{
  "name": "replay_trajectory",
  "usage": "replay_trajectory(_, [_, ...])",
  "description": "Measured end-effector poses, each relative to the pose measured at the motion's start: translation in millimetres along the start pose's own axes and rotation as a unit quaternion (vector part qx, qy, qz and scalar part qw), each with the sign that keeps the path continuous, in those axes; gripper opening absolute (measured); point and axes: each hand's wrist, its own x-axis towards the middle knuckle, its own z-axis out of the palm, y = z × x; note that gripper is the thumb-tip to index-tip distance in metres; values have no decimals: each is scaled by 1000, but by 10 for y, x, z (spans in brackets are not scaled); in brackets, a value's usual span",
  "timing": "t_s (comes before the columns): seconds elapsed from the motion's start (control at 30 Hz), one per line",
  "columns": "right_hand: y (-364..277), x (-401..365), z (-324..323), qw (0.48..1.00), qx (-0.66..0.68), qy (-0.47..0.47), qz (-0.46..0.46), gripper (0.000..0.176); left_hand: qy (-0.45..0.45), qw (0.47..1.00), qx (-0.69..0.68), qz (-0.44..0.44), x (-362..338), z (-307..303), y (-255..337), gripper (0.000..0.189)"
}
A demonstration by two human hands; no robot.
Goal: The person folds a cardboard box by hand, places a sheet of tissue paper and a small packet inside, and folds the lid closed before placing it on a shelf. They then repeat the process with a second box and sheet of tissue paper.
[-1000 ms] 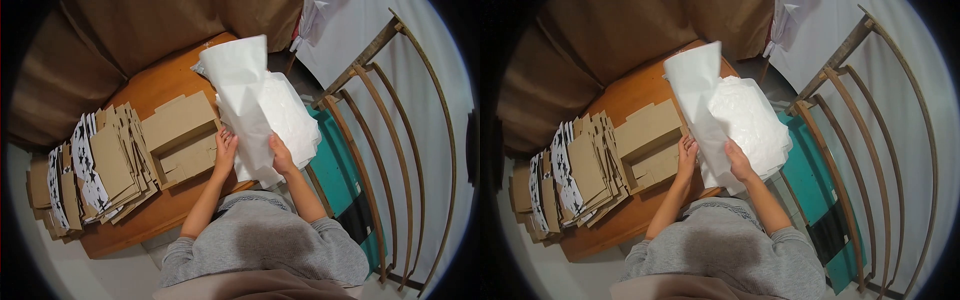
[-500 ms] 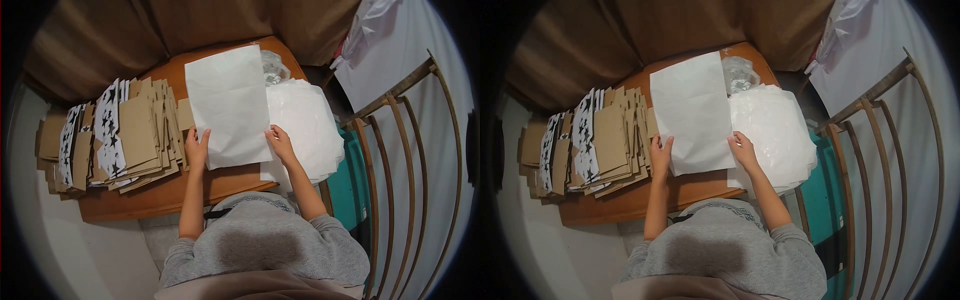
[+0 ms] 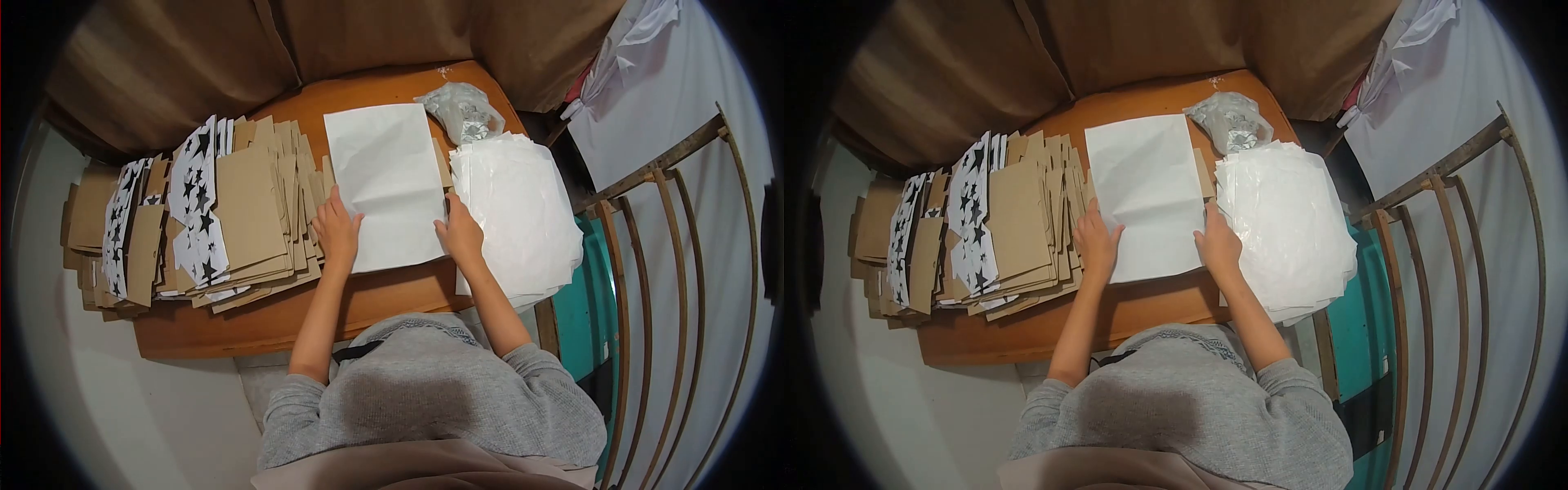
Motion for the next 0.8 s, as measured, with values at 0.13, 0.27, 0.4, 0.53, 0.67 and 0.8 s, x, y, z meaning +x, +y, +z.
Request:
replay_trajectory(0.13, [-184,-29,-55,977,-48,115,-173,39,52,988,16,144,-113,-10,56,51])
replay_trajectory(0.27, [-215,5,183,956,-102,-30,-272,28,-177,935,-65,300,-133,154,-3,50])
replay_trajectory(0.4, [-128,78,479,941,-211,-181,-191,32,-274,917,22,289,-32,481,-169,49])
replay_trajectory(0.53, [-85,132,563,939,-193,-258,-120,36,-406,885,30,227,19,536,-190,47])
replay_trajectory(0.67, [-76,225,461,961,-118,-235,-85,39,-420,888,-3,188,36,423,-168,37])
replay_trajectory(0.8, [-173,318,146,998,39,-20,-43,29,-274,950,-109,104,-53,-63,-40,30])
